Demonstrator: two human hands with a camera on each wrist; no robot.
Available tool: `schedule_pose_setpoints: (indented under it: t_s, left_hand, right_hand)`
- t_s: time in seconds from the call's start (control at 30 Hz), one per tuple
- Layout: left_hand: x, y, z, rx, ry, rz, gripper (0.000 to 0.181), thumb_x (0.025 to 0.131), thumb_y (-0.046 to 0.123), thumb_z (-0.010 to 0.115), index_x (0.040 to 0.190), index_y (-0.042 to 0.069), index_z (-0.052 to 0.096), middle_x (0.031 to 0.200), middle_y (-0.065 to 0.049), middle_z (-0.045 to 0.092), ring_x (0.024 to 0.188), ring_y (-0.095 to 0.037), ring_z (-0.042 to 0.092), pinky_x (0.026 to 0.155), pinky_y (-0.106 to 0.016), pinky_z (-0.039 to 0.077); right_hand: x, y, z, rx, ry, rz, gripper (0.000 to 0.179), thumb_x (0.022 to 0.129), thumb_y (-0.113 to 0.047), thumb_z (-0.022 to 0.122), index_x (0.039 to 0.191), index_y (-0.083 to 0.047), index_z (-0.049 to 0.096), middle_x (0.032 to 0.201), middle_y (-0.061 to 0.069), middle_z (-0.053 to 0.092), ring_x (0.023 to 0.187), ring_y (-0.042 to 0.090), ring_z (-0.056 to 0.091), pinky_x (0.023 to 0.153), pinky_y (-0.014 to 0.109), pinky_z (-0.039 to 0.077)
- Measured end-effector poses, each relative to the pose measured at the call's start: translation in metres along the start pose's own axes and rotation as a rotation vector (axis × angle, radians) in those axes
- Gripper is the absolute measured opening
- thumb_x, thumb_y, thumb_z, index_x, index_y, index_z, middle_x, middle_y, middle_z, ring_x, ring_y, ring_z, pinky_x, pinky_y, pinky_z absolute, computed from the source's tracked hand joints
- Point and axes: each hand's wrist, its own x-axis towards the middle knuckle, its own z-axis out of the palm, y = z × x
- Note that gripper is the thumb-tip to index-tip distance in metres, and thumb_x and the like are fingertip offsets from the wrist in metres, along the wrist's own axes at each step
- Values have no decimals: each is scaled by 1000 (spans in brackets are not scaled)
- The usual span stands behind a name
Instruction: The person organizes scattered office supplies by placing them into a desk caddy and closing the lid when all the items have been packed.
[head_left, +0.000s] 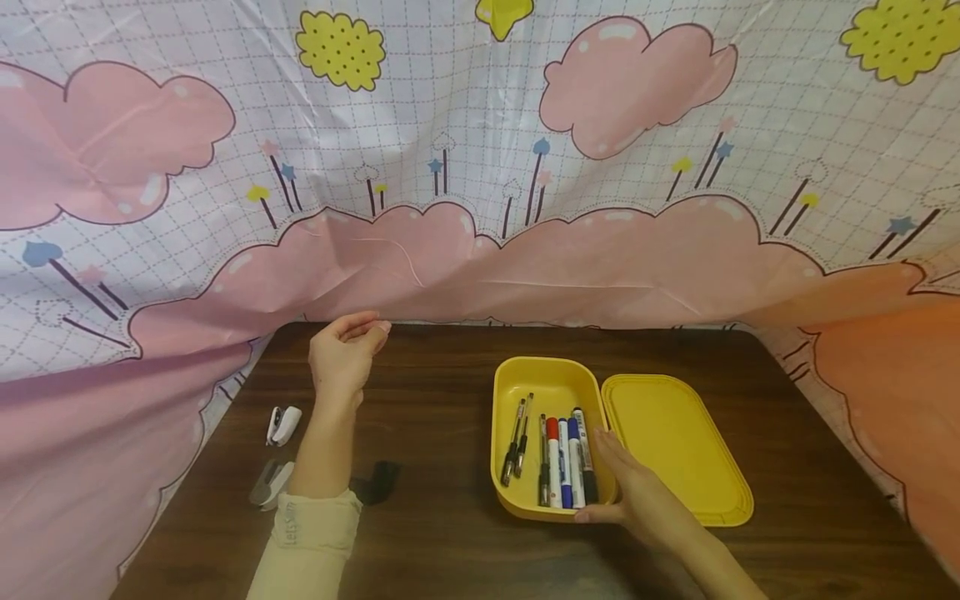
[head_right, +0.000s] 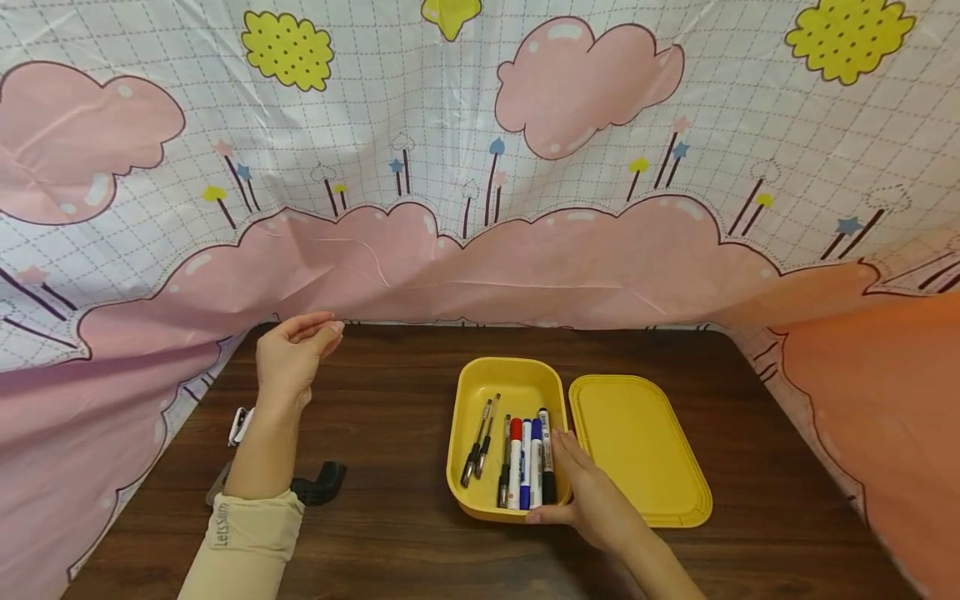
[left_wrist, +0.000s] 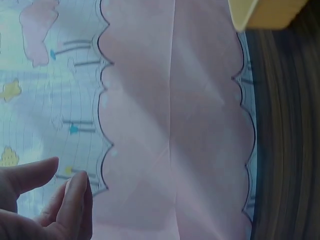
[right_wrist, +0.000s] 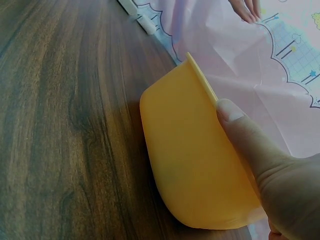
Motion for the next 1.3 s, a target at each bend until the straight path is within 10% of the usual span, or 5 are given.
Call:
schedule_pose_setpoints:
  t_s: [0.8, 1.3]
  left_hand:
    - [22, -17, -106, -181, 260, -178, 16, 78, 3, 77, 78, 16, 68, 64, 10, 67, 58, -1, 67, 64, -13, 55]
    - [34, -83, -147, 130, 320, -327, 30, 78, 28, 80, 97, 14, 61, 51, 18, 60, 55, 7, 60, 53, -13, 47]
  right_hand:
    - [0, 1, -2, 10, -18, 14, 114, 64, -63, 75, 151, -4, 30, 156, 24, 27, 142, 42, 30, 109, 54, 33]
    - [1, 0, -2, 24, -25, 23, 113, 64, -61, 76, 149, -1, 32, 156, 24, 27, 143, 41, 29, 111, 52, 30]
